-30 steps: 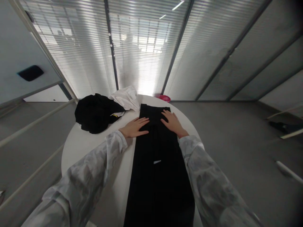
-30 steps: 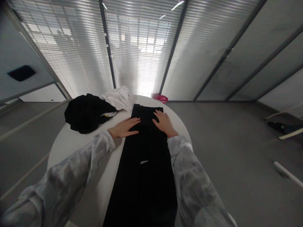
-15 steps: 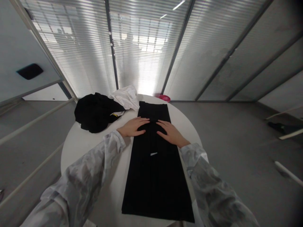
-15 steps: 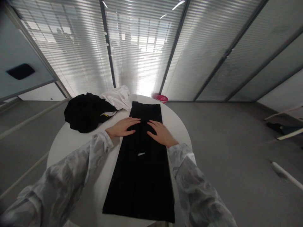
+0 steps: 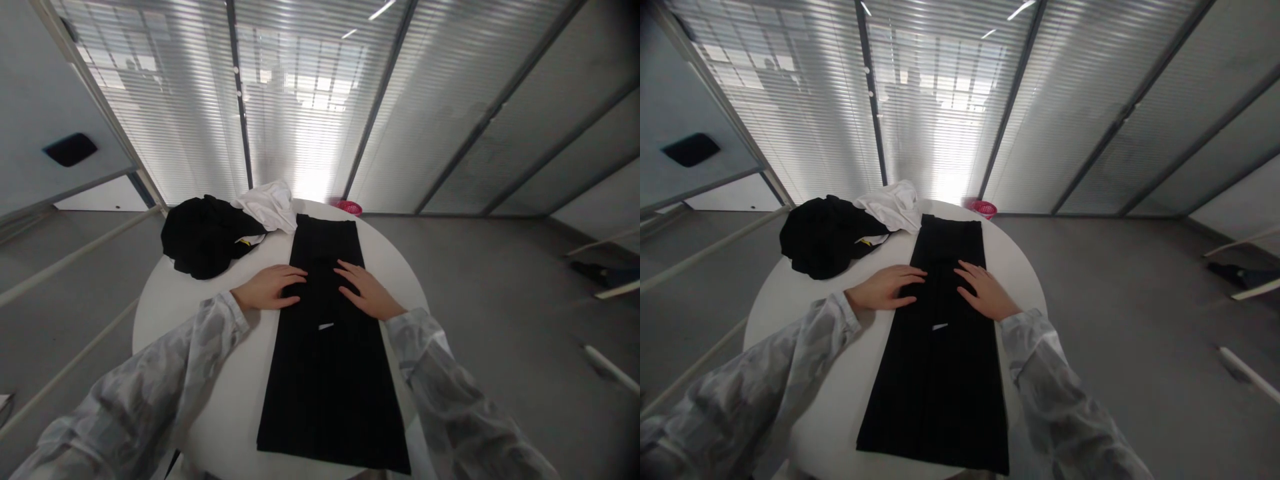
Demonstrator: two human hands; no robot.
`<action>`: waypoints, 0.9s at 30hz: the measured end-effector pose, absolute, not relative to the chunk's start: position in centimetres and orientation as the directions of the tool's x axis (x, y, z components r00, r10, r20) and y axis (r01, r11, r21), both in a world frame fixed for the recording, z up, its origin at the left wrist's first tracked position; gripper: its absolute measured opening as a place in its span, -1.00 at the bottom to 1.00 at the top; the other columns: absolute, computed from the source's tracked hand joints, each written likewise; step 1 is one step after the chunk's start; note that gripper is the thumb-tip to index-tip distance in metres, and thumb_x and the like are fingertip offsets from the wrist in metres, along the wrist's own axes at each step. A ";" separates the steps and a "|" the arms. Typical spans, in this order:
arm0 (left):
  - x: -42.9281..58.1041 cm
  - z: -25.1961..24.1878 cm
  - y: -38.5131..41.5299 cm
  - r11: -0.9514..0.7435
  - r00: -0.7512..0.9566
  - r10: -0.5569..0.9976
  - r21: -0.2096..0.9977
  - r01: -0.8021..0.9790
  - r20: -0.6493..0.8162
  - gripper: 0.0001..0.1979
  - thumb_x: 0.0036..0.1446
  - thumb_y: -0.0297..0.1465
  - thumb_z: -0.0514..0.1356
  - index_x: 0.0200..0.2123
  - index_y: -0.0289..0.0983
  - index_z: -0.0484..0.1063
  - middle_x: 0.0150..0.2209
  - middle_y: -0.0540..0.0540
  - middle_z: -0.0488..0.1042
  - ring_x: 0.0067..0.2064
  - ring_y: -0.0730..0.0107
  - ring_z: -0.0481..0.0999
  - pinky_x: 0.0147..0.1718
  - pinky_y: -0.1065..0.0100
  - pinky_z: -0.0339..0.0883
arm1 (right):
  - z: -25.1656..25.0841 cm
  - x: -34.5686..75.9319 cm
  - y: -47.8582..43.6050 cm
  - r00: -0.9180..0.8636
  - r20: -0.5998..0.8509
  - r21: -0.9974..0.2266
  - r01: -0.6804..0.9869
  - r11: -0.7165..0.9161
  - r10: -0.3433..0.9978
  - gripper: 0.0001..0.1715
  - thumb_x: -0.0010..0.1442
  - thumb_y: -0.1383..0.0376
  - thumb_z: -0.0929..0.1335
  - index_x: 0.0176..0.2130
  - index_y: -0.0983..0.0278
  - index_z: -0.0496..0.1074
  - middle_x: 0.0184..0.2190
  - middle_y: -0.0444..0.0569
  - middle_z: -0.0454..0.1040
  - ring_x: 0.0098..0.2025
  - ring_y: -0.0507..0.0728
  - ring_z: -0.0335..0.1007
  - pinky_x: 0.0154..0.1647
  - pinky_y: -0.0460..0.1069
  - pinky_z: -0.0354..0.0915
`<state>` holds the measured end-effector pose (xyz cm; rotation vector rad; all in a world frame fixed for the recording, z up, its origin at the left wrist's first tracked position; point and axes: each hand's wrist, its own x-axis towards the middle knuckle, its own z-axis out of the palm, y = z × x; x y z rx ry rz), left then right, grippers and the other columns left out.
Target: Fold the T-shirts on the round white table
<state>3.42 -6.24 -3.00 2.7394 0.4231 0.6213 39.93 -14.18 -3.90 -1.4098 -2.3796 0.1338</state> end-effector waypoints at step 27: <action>1.7 -2.9 -5.5 -0.854 0.772 0.481 0.421 0.306 0.416 -0.74 0.55 -0.30 0.11 0.03 -0.16 0.61 0.01 -0.19 0.68 0.07 0.13 0.66 0.19 0.10 0.48 | -4.3 44.4 -17.1 -0.276 0.421 -0.428 0.779 0.457 0.864 -0.71 0.51 0.18 0.32 0.05 0.08 0.63 0.08 0.01 0.72 0.16 0.32 0.65 0.32 0.33 0.50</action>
